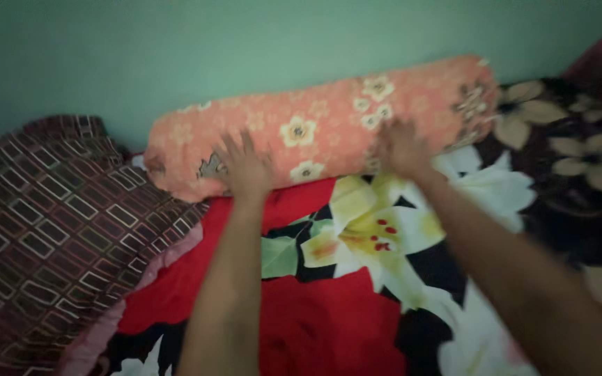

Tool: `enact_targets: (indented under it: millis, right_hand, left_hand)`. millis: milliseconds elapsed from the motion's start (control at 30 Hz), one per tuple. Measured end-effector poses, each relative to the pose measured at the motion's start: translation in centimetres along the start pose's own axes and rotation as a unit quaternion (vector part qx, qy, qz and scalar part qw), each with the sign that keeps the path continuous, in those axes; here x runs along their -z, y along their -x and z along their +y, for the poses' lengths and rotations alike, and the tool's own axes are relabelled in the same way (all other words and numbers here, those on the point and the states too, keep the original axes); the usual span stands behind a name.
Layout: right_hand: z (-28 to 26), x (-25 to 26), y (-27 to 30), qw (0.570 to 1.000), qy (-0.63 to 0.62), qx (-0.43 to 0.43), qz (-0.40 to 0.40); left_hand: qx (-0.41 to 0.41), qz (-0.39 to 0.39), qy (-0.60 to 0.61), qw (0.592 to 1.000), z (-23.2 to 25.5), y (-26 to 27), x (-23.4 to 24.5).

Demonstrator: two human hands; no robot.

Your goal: The person tidies a bed by placing and smoothing pillows, a bolster, and a stuffed toy onto the mattress.

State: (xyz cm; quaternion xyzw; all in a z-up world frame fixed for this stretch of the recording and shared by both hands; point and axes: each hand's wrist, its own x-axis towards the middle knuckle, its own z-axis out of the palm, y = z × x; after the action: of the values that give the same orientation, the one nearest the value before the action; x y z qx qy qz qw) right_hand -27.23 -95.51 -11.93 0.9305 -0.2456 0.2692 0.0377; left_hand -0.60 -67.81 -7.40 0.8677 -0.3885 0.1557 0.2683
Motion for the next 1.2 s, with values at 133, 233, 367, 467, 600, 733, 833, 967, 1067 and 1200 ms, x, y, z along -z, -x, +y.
enact_targets:
  millis: [133, 233, 367, 467, 600, 733, 833, 967, 1067, 1200]
  right_hand:
    - [-11.3, 2.5, 19.6, 0.957, -0.042, -0.136, -0.252]
    - [-15.4, 8.6, 35.5, 0.945, -0.03, -0.15, -0.289]
    - [-10.8, 15.2, 51.2, 0.94, 0.101, -0.276, -0.174]
    - [-7.9, 20.7, 61.0, 0.828, 0.232, -0.43, -0.274]
    - [-8.0, 24.7, 64.8, 0.8, 0.065, -0.573, -0.164]
    - [-13.6, 19.1, 60.2, 0.929, 0.081, -0.325, -0.157]
    - [-16.4, 17.3, 58.3, 0.972, 0.042, -0.182, -0.143]
    - [-11.7, 22.0, 66.8, 0.87, 0.097, -0.402, -0.267]
    - [-5.8, 27.0, 73.7, 0.914, 0.143, -0.378, -0.04]
    - [1.4, 28.2, 75.0, 0.891, 0.137, -0.426, -0.075]
  left_hand:
    - [-0.062, 0.034, 0.135, 0.988, 2.6, 17.6, -0.8]
    - [-0.018, -0.227, -0.062, 0.972, 0.6, 32.6, 1.5]
    - [0.007, -0.175, -0.133, 0.975, -5.5, 41.8, 6.3]
    - [0.073, -0.284, -0.136, 0.946, -6.7, 44.2, 9.4]
    - [0.082, -0.266, -0.095, 0.956, -2.6, 45.4, 10.9]
    - [-0.059, -0.182, -0.055, 0.98, 8.7, 48.8, 5.8]
    - [-0.079, -0.372, 0.027, 0.924, 18.4, 54.7, 5.0]
    - [-0.38, -0.307, 0.131, 0.863, 21.1, 63.5, 8.8]
    - [-0.407, -0.258, 0.188, 0.856, 19.4, 64.8, 9.8]
    - [-0.154, -0.194, 0.054, 0.967, 19.3, 59.9, 6.7]
